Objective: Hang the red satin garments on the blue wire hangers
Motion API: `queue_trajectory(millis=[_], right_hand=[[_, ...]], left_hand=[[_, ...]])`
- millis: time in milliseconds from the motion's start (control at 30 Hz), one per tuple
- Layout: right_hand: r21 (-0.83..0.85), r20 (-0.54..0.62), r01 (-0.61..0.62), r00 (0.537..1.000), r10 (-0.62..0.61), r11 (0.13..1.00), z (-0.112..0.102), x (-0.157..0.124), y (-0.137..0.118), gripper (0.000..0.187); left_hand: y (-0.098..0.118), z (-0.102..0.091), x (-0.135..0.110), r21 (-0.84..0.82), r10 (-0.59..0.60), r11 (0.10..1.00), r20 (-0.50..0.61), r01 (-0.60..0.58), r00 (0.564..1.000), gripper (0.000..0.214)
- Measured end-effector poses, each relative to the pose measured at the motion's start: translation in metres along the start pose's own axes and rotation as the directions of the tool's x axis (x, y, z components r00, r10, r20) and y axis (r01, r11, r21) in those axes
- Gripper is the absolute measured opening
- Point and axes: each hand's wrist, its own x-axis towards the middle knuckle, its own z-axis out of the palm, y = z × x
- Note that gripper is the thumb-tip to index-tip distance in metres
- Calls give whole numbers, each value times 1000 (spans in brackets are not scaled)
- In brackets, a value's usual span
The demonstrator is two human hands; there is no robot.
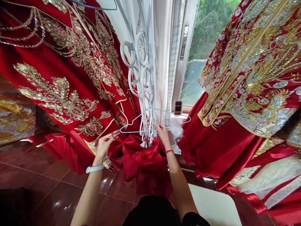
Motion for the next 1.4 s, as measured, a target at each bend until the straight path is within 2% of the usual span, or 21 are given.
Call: queue_trajectory(millis=[167, 400, 500, 600, 733, 900, 1033, 1267, 1400], right_hand=[[19, 3, -38, 999, 38, 999, 2, -3, 0, 32], [29, 9, -25, 1000, 24, 999, 5, -6, 1, 36], [3, 9, -42, 999, 42, 999, 5, -6, 3, 34], [23, 9, -57, 998, 57, 998, 4, -5, 4, 32], [30, 3, -69, 998, 69, 997, 1, -2, 3, 33], [25, 40, -91, 995, 90, 996, 3, 1, 2, 32], [25, 17, -93, 996, 93, 995, 3, 1, 3, 33], [34, 31, -78, 997, 77, 996, -3, 0, 0, 36], [57, 30, -70, 997, 68, 996, -3, -1, -1, 34]], left_hand=[[25, 6, 10, 97, 103, 989, 91, -112, 991, 56], [52, 28, 33, 164, 178, 960, 271, -228, 946, 38], [56, 38, 40, 240, 189, 928, 358, -286, 914, 34], [55, 46, 43, 349, 205, 867, 399, -355, 893, 35], [54, 53, 43, 380, 208, 834, 456, -401, 865, 36], [62, 57, 42, 366, 244, 825, 457, -430, 855, 27], [61, 59, 41, 387, 238, 808, 475, -444, 847, 32], [42, 65, 29, 534, 212, 732, 414, -424, 885, 35], [39, 64, 25, 556, 234, 714, 382, -425, 894, 36]])
